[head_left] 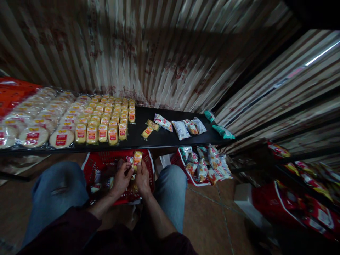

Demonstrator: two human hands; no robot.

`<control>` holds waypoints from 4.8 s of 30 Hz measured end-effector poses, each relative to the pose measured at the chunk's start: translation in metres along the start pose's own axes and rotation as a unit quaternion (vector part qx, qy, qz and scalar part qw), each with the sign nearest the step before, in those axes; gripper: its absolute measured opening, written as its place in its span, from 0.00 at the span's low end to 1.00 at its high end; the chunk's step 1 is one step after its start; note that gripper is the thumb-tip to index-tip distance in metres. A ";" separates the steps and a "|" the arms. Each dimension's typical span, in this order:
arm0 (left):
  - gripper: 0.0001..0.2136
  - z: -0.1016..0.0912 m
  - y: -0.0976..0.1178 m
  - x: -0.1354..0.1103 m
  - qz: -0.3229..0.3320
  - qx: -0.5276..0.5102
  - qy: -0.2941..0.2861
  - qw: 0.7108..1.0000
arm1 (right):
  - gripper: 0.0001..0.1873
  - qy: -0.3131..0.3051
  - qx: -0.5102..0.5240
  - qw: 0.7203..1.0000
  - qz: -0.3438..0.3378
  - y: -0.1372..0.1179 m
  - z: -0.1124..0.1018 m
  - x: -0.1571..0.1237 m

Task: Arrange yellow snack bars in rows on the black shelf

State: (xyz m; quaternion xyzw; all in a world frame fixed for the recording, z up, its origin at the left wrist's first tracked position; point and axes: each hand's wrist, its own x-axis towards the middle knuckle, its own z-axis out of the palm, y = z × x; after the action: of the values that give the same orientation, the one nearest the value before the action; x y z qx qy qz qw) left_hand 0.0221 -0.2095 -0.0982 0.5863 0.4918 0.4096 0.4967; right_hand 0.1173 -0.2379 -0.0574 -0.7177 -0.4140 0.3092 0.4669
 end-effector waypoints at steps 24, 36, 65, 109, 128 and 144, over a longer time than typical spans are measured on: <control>0.12 -0.007 0.066 0.036 0.052 0.032 0.061 0.996 | 0.19 0.003 0.013 0.997 -0.078 -0.047 -0.015 0.050; 0.20 0.006 0.103 0.084 0.071 0.011 0.067 0.995 | 0.19 0.014 -0.006 0.994 -0.113 -0.077 -0.007 0.121; 0.21 0.028 0.098 0.150 0.053 0.006 0.078 0.996 | 0.18 -0.081 -0.112 0.983 -0.119 -0.085 0.013 0.210; 0.23 0.031 0.101 0.160 0.018 0.007 0.069 0.997 | 0.22 -0.104 -0.211 0.960 -0.153 -0.091 0.015 0.220; 0.20 0.031 0.109 0.143 0.030 0.016 0.056 0.998 | 0.27 -0.081 -0.217 0.962 -0.145 -0.085 0.003 0.204; 0.17 0.041 0.105 0.110 0.024 0.008 -0.025 0.999 | 0.21 -0.086 -0.268 0.940 -0.191 -0.066 -0.038 0.174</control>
State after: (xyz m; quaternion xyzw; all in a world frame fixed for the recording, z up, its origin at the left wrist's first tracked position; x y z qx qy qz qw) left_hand 0.0995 -0.1110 -0.0027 0.6119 0.4683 0.4025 0.4942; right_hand 0.2095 -0.0858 0.0077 -0.6945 -0.6491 0.1522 0.2705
